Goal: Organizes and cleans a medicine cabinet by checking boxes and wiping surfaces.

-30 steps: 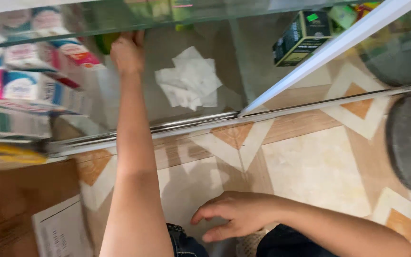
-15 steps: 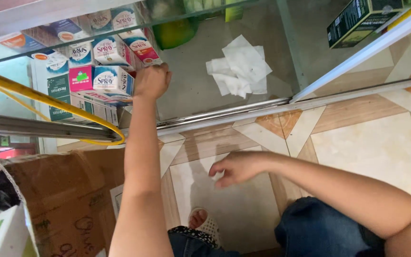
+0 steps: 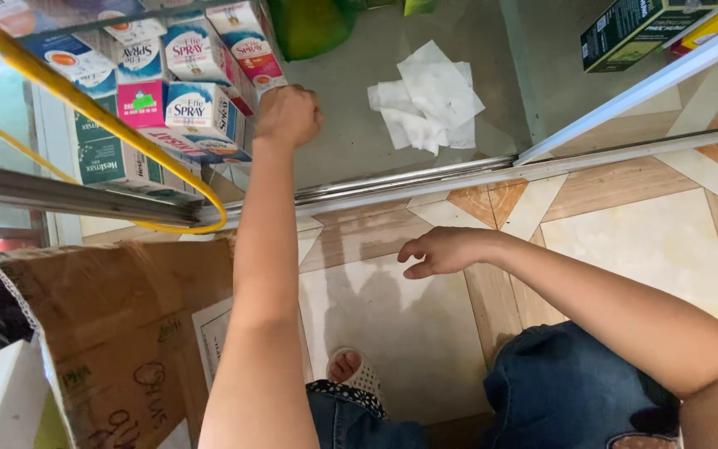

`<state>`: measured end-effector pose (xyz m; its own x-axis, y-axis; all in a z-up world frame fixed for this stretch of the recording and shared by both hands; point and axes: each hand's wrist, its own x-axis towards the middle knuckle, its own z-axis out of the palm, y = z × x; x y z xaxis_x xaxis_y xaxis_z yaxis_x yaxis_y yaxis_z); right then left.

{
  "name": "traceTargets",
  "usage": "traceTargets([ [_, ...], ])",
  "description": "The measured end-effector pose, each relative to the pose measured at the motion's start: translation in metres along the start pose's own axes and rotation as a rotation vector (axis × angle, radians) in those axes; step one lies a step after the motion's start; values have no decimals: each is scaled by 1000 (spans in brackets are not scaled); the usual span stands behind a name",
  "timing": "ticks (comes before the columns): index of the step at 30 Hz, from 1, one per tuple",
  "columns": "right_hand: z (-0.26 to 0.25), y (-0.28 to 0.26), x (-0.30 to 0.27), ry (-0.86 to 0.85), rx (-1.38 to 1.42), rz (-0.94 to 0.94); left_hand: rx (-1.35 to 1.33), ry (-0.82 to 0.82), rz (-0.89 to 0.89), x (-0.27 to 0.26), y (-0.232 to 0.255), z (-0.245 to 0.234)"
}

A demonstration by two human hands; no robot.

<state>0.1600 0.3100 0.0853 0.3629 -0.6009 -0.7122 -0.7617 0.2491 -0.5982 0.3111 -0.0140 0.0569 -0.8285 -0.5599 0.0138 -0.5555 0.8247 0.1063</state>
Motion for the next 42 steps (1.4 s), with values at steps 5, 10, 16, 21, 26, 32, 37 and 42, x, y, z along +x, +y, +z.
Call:
traceTargets([
  [5, 2, -14, -16, -20, 2, -61, 78, -6, 19, -2, -2, 7],
  [10, 7, -14, -23, -73, 60, -154, -13, 44, 30, -1, 5, 4],
  [16, 3, -16, -33, -113, 63, -122, -9, -23, 6, 3, 12, 2],
  [21, 4, -14, -34, -124, 66, -110, 18, -41, 34, 4, 20, 1],
  [26, 6, -10, -28, -121, 65, -145, 59, 16, 81, 10, 16, 27],
  [32, 1, -13, -32, -120, 72, -125, 36, 41, 58, 13, 15, 27],
  [37, 0, -16, -30, -115, 73, -155, 32, -23, 12, 12, 13, 26],
  [42, -6, -27, -39, -105, 97, -141, 25, 51, 0, 12, 11, 30],
])
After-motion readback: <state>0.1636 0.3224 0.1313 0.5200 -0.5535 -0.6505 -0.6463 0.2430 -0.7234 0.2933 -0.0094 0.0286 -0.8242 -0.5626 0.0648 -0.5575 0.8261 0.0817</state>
